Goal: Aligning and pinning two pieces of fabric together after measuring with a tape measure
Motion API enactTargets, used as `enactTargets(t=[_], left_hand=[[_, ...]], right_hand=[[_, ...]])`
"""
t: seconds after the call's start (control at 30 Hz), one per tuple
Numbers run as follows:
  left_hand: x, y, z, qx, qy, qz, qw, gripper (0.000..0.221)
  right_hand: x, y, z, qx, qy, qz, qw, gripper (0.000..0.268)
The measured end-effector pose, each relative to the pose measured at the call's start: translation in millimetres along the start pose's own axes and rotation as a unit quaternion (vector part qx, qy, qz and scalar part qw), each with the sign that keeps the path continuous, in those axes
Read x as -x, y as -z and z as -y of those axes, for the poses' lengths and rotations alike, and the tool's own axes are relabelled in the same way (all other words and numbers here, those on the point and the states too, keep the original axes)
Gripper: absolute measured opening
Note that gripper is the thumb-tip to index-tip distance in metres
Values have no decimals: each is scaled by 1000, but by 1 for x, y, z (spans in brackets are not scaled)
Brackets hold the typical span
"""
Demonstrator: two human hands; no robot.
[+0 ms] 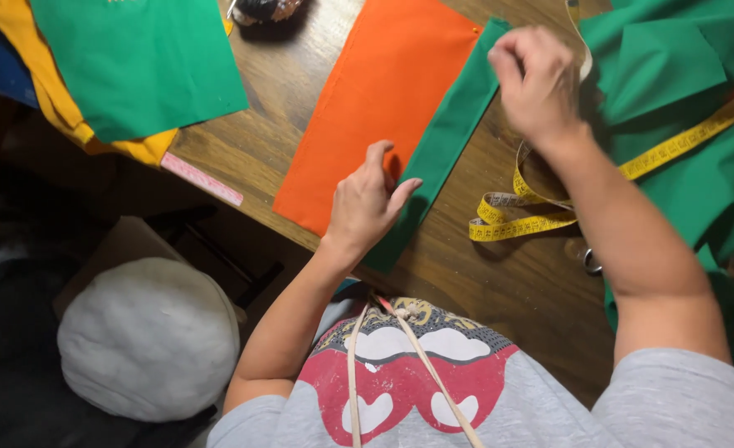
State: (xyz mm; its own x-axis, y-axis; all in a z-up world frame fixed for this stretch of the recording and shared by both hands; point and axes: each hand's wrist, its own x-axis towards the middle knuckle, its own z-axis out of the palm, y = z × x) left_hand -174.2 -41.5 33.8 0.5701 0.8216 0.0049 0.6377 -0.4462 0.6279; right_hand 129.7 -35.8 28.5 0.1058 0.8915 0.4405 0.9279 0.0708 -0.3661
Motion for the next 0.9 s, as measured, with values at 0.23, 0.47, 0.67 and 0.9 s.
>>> enactTargets(t=[0.23, 0.47, 0.67, 0.9], left_hand=[[-11, 25, 23, 30, -147, -14, 989, 33], [-35, 10, 45, -207, -261, 49, 942, 81], [-44, 11, 47, -133, -261, -21, 956, 73], [-51, 0, 45, -73, -288, -19, 955, 69]], right_hand=[[43, 28, 6, 130, -255, 9, 958, 47], [33, 3, -17, 130, -303, -184, 926, 78], [57, -10, -56, 113, -379, -197, 897, 43], [35, 24, 28, -16, -160, -164, 973, 13]])
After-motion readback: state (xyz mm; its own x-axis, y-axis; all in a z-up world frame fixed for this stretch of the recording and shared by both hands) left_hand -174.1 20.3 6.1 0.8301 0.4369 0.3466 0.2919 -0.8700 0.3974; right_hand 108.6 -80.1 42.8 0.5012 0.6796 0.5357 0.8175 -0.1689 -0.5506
